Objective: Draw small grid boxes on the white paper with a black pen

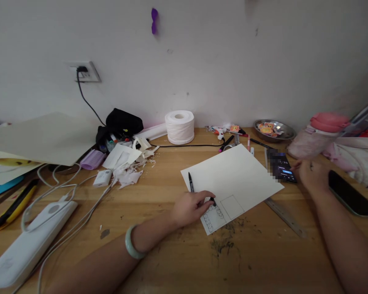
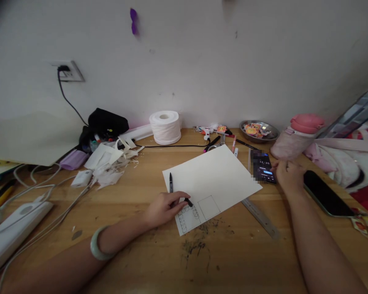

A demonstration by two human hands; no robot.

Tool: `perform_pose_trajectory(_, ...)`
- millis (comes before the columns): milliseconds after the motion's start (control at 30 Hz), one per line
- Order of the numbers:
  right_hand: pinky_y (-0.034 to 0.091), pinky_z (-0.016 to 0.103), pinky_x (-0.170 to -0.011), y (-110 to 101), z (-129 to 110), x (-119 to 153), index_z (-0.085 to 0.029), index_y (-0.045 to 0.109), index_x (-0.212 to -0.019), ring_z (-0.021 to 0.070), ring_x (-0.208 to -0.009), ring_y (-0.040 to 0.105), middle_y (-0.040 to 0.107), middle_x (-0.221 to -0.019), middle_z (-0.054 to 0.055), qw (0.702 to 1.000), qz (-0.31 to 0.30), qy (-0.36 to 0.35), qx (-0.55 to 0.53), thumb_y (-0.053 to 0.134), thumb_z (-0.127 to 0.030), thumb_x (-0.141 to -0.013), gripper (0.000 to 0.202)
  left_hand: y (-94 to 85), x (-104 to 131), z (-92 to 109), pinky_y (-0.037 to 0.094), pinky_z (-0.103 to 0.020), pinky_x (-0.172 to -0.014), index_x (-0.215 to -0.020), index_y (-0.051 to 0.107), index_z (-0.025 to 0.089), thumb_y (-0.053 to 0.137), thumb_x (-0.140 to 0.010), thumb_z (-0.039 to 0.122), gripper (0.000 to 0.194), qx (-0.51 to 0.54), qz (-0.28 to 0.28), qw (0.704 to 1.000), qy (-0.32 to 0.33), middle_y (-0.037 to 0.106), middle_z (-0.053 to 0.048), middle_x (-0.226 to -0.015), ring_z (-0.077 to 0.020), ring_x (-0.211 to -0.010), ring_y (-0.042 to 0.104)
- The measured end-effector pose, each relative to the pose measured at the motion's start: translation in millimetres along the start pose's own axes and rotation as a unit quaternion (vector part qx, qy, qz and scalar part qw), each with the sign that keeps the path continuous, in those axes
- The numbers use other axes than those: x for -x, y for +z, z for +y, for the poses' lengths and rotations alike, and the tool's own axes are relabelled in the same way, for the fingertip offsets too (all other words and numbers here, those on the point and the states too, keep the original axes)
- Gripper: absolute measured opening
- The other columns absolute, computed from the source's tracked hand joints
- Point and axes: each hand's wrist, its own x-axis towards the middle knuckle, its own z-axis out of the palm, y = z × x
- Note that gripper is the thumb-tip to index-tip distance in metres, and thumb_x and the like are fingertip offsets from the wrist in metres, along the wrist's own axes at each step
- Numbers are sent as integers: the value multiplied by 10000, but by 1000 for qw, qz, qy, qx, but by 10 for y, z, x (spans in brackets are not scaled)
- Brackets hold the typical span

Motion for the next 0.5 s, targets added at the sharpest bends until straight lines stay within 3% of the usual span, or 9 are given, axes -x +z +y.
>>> perform_pose_trajectory(133, 429, 392, -781, 12, 7, -19, -175, 528, -630, 240, -816, 587, 630, -699, 125, 999, -7, 36, -29, 203, -249, -742, 352, -2, 2, 9, 344, -166, -512, -1017, 573, 204, 412, -855, 326, 259, -12, 9, 1000, 20, 550, 28, -583, -69, -489, 450)
perform_pose_trajectory(333, 318, 521, -879, 209, 86, -79, -172, 557, -855, 283, -1049, 463, 566, -1031, 140, 997, -44, 57, -36, 158, -303, -797, 424, -12, -11, 25, 404, -229, -667, -975, 598, 164, 402, -864, 278, 253, -55, 80, 985, 140, 550, -60, -795, -131, -752, 501)
perform_pose_trajectory(500, 298, 506, -902, 321, 192, -95, -178, 572, -948, 266, -1070, 433, 541, -1071, 124, 994, -90, 49, -31, 142, -333, -820, 475, -13, -16, 26, 407, -279, -758, -981, 600, 190, 437, -847, 250, 220, -53, 93, 985, 137, 521, -72, -910, -152, -865, 487)
